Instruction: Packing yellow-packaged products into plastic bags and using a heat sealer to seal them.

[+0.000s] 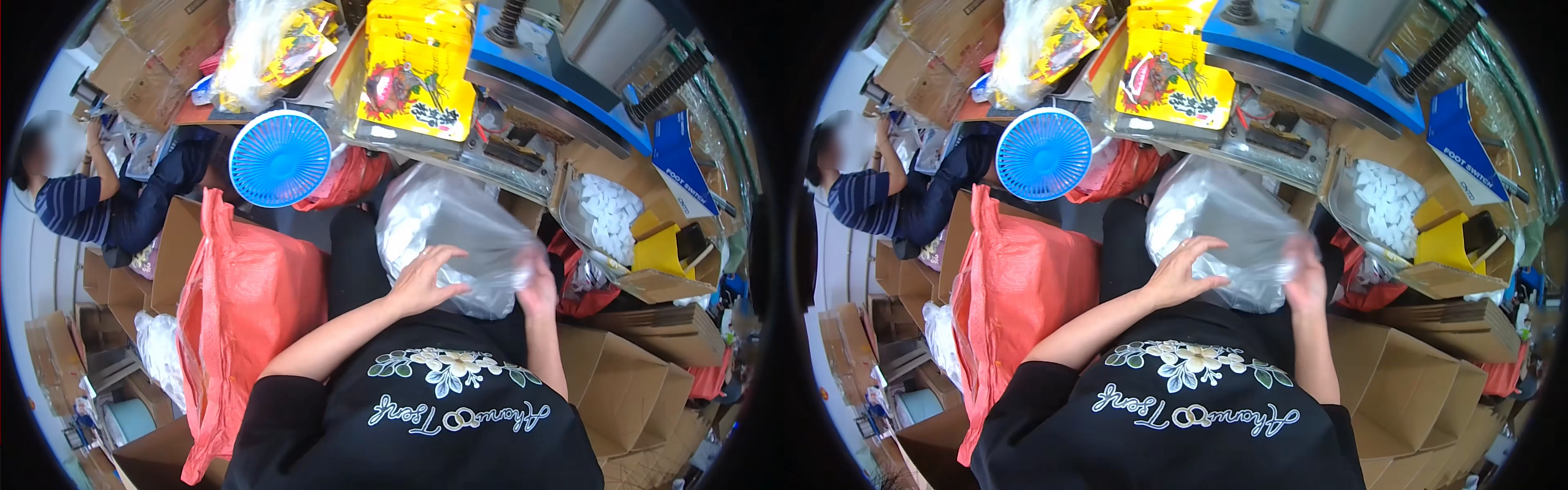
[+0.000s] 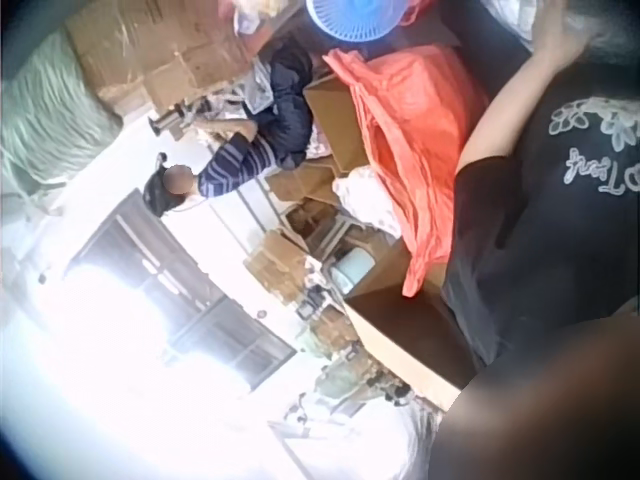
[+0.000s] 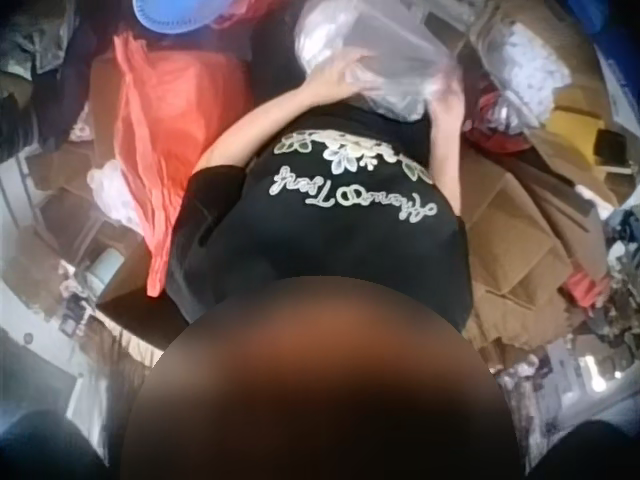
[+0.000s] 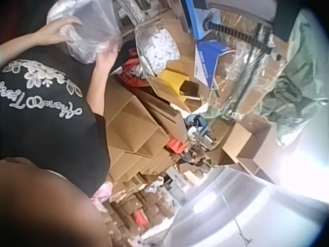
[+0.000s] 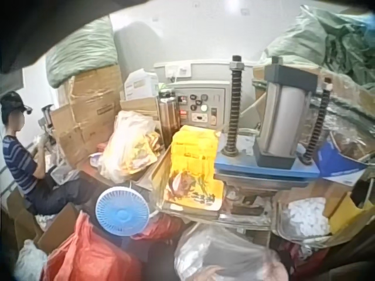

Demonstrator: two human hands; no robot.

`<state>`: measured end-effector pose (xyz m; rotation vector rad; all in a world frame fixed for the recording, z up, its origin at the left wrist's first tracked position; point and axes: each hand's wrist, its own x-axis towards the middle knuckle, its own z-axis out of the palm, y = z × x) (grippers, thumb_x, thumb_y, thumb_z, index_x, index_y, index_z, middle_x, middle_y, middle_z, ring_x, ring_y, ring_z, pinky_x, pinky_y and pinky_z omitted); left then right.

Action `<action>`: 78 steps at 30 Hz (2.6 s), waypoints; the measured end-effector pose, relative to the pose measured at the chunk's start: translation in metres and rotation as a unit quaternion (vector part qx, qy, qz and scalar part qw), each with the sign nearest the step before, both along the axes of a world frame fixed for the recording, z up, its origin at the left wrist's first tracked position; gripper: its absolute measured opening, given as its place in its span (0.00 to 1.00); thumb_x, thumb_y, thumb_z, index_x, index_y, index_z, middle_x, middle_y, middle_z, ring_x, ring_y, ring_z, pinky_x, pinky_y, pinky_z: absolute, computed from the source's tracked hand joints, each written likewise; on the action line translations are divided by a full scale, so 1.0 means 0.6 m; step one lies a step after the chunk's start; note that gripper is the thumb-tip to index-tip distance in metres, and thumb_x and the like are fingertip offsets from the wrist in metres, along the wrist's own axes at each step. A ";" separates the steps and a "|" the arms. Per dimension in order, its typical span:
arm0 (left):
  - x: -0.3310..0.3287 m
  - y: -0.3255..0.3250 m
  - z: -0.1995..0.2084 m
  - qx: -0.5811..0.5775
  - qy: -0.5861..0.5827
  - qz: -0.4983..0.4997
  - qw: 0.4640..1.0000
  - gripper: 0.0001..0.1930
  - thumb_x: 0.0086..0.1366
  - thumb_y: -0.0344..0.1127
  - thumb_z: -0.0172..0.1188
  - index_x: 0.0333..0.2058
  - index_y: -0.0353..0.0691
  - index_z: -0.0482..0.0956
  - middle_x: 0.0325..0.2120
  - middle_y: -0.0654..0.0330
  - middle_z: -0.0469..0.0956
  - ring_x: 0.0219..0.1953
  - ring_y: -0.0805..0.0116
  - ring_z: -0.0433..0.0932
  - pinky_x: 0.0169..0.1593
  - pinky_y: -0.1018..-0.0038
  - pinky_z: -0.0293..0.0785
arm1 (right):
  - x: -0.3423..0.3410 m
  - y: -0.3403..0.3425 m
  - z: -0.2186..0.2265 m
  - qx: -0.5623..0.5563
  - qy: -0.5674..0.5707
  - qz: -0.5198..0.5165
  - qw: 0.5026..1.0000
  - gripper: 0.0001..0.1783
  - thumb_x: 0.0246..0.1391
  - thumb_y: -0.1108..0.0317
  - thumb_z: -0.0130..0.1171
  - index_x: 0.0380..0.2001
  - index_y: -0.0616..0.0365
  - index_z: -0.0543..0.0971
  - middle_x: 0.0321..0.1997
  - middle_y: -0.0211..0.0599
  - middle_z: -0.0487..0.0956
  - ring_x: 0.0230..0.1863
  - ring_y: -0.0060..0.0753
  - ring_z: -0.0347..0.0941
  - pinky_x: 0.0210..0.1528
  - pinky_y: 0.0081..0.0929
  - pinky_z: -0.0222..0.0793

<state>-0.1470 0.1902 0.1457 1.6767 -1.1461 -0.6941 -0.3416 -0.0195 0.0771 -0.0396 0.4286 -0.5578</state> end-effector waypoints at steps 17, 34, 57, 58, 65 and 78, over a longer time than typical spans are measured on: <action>-0.046 -0.019 -0.100 -0.066 -0.242 -0.129 0.960 0.16 0.53 0.32 0.63 0.42 0.52 0.83 0.50 0.62 0.75 0.55 0.61 0.70 0.57 0.64 0.63 | -0.099 0.073 0.164 -0.825 0.394 -0.210 0.346 0.21 0.50 0.75 0.62 0.48 0.65 0.72 0.54 0.44 0.72 0.58 0.39 0.67 0.62 0.40 0.61; 0.058 0.000 0.085 0.054 -0.151 -0.103 0.982 0.14 0.52 0.36 0.66 0.38 0.40 0.79 0.33 0.53 0.81 0.39 0.55 0.80 0.44 0.62 0.74 | -0.060 0.021 0.207 -0.769 0.462 -0.144 0.419 0.10 0.48 0.82 0.56 0.35 0.63 0.78 0.32 0.39 0.80 0.34 0.31 0.77 0.39 0.24 0.70; 0.171 0.166 -0.117 0.416 -0.391 -0.186 0.800 0.27 0.57 0.27 0.52 0.55 0.60 0.74 0.64 0.64 0.62 0.67 0.65 0.58 0.68 0.50 0.47 | -0.137 0.123 0.063 -0.896 0.311 0.280 0.151 0.18 0.51 0.52 0.62 0.42 0.48 0.78 0.45 0.33 0.75 0.48 0.35 0.66 0.46 0.35 0.58; 0.176 0.162 -0.130 0.395 -0.427 -0.160 0.798 0.26 0.60 0.29 0.50 0.56 0.61 0.73 0.65 0.65 0.60 0.68 0.65 0.56 0.69 0.51 0.44 | -0.134 0.125 0.062 -0.894 0.313 0.282 0.152 0.18 0.51 0.52 0.62 0.42 0.48 0.78 0.45 0.33 0.75 0.48 0.35 0.66 0.46 0.35 0.58; 0.217 0.078 -0.229 0.441 -0.448 -0.046 0.776 0.21 0.63 0.34 0.47 0.53 0.58 0.75 0.65 0.66 0.59 0.71 0.63 0.48 0.69 0.45 0.38 | -0.101 0.044 -0.002 -0.822 0.478 0.308 -0.009 0.20 0.53 0.45 0.54 0.37 0.47 0.82 0.45 0.29 0.78 0.48 0.35 0.66 0.50 0.43 0.58; 0.268 -0.035 -0.187 0.401 -0.226 0.145 0.876 0.31 0.53 0.50 0.58 0.59 0.55 0.70 0.53 0.55 0.74 0.57 0.54 0.71 0.60 0.57 0.64 | -0.040 -0.084 -0.023 -0.548 0.597 0.240 0.534 0.17 0.52 0.66 0.58 0.44 0.61 0.74 0.30 0.41 0.82 0.30 0.39 0.79 0.33 0.34 0.71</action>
